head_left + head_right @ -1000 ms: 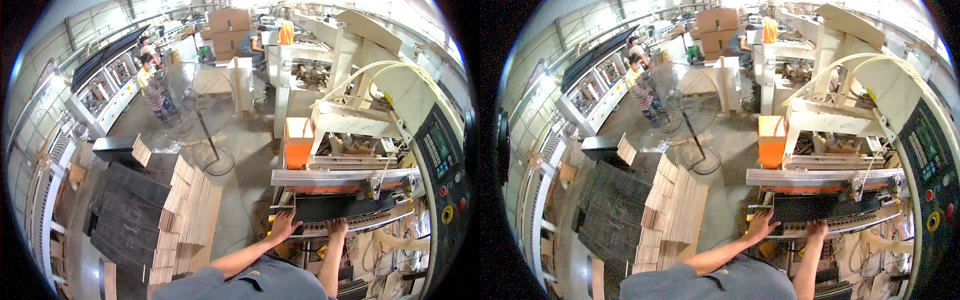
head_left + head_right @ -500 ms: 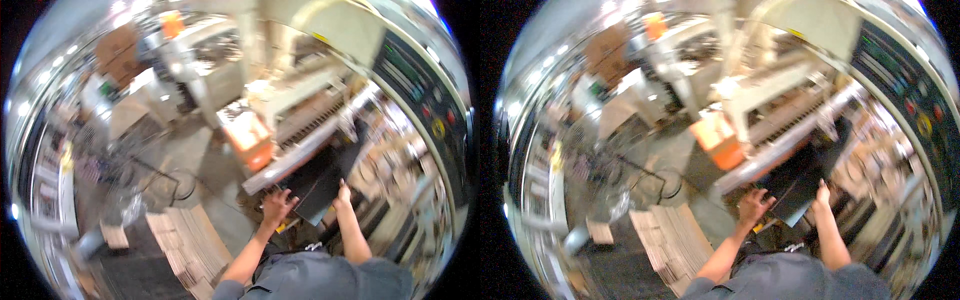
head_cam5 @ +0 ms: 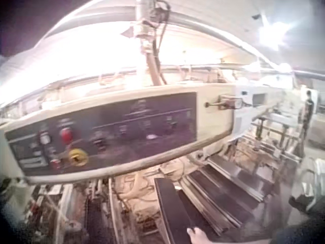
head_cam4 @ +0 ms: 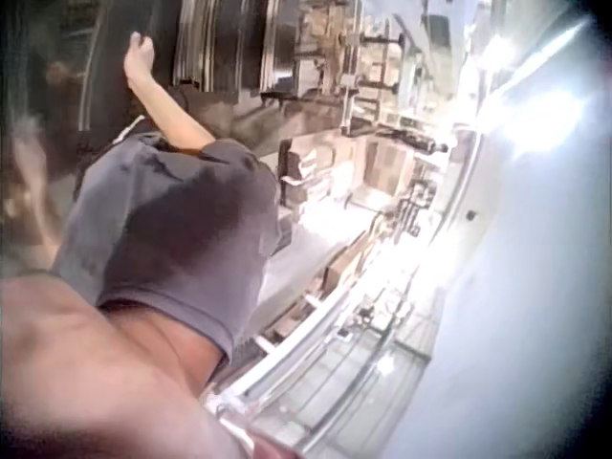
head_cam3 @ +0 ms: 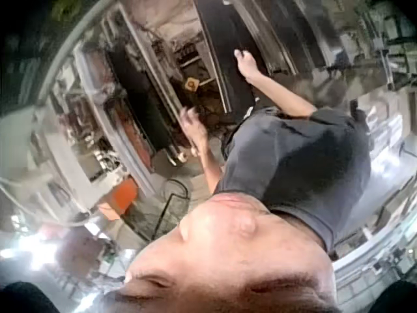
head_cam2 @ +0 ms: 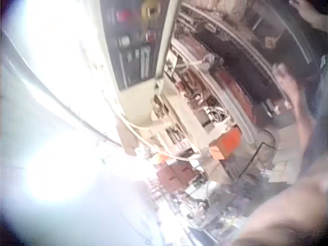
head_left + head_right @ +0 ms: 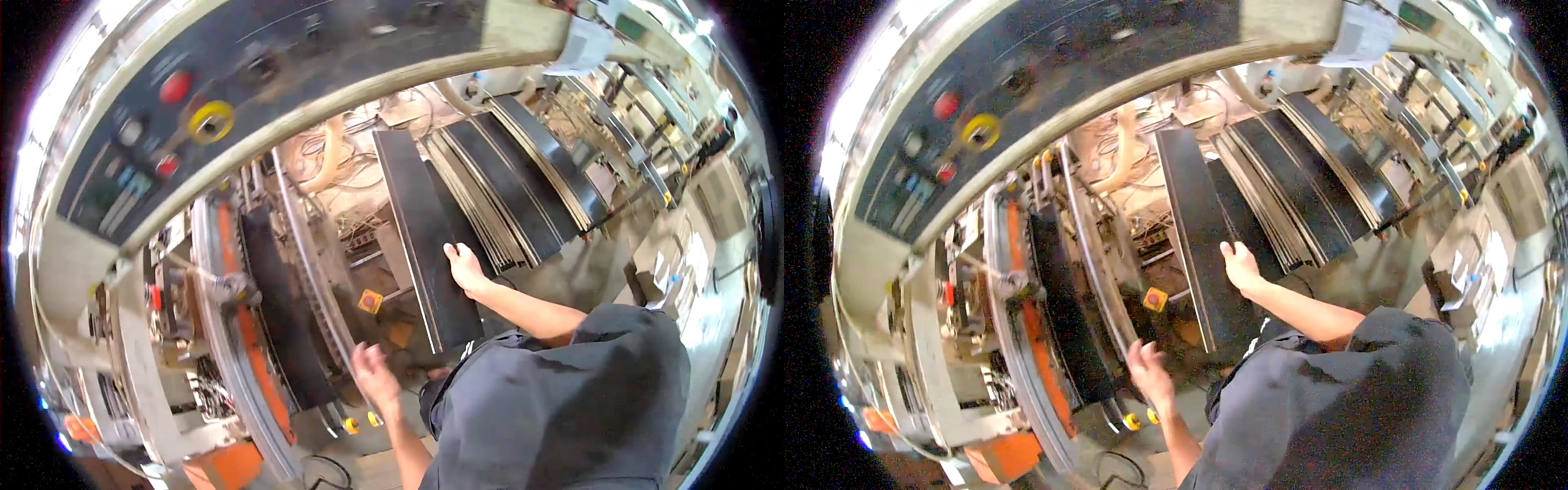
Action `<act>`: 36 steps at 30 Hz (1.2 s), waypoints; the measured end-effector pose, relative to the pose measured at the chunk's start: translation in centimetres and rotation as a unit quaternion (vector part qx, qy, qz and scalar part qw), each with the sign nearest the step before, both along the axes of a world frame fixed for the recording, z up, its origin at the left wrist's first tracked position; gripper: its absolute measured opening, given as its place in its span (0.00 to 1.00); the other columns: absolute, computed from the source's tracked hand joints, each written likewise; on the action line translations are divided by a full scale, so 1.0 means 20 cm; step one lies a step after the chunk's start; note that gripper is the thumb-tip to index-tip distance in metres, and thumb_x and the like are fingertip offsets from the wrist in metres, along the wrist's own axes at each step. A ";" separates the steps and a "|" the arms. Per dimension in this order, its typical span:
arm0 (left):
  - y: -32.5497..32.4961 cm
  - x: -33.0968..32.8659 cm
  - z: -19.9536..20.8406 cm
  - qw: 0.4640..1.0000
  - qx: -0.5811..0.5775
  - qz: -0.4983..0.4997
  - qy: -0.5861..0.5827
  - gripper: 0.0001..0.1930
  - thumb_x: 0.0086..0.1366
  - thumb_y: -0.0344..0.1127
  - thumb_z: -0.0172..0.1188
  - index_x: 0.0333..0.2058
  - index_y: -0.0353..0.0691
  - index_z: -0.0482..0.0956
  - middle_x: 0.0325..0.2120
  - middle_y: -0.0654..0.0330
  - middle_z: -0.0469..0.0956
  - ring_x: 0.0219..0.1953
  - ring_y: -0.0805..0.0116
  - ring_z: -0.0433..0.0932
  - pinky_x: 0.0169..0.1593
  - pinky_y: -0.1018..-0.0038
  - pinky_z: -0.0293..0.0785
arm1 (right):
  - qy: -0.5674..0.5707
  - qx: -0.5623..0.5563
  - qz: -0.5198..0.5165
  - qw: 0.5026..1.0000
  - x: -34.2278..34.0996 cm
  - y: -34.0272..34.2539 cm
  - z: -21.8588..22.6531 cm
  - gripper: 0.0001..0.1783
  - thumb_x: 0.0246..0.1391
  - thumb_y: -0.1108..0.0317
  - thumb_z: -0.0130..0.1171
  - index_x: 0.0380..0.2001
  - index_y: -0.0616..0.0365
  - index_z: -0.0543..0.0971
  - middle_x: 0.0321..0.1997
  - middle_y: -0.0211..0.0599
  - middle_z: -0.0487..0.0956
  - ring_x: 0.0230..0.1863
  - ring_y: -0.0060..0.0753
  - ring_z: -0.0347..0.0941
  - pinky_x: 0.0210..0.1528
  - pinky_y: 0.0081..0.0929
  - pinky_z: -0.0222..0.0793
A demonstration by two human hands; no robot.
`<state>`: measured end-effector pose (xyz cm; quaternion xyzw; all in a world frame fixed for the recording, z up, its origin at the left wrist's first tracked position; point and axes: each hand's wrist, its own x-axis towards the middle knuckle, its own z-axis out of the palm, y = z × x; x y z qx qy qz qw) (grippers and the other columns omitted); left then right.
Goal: The person picks up dark wood panels from a stack, places them into a processing machine one at a time, and then collects them as they emerge from the other side, stacking them on a separate pile.
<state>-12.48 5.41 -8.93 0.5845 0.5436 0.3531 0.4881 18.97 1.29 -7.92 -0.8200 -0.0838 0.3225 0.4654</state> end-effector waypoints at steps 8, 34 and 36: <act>-0.43 1.43 0.19 0.940 -0.052 -0.332 0.056 0.19 0.71 0.42 0.65 0.49 0.32 0.74 0.35 0.47 0.86 0.37 0.53 0.86 0.44 0.60 0.80 | -0.121 -0.041 -0.074 0.989 0.78 -0.46 0.06 0.65 0.53 0.20 0.57 0.70 0.73 0.62 0.68 0.67 0.72 0.68 0.62 0.71 0.71 0.47 0.65; -0.51 0.97 -0.02 0.957 -0.061 -0.205 0.198 0.20 0.72 0.41 0.62 0.57 0.37 0.79 0.41 0.52 0.86 0.41 0.62 0.84 0.48 0.65 0.79 | -0.353 -0.275 0.138 0.884 2.47 -1.33 -0.26 0.68 0.37 0.42 0.78 0.78 0.54 0.55 0.73 0.68 0.64 0.71 0.67 0.65 0.72 0.52 0.65; -0.58 0.70 -0.13 0.968 -0.019 -0.121 0.217 0.19 0.72 0.37 0.61 0.56 0.31 0.79 0.46 0.52 0.82 0.46 0.64 0.81 0.51 0.68 0.78 | -0.376 -0.243 0.163 0.879 2.45 -1.26 -0.21 0.69 0.36 0.42 0.79 0.77 0.61 0.55 0.76 0.60 0.64 0.71 0.64 0.65 0.73 0.51 0.63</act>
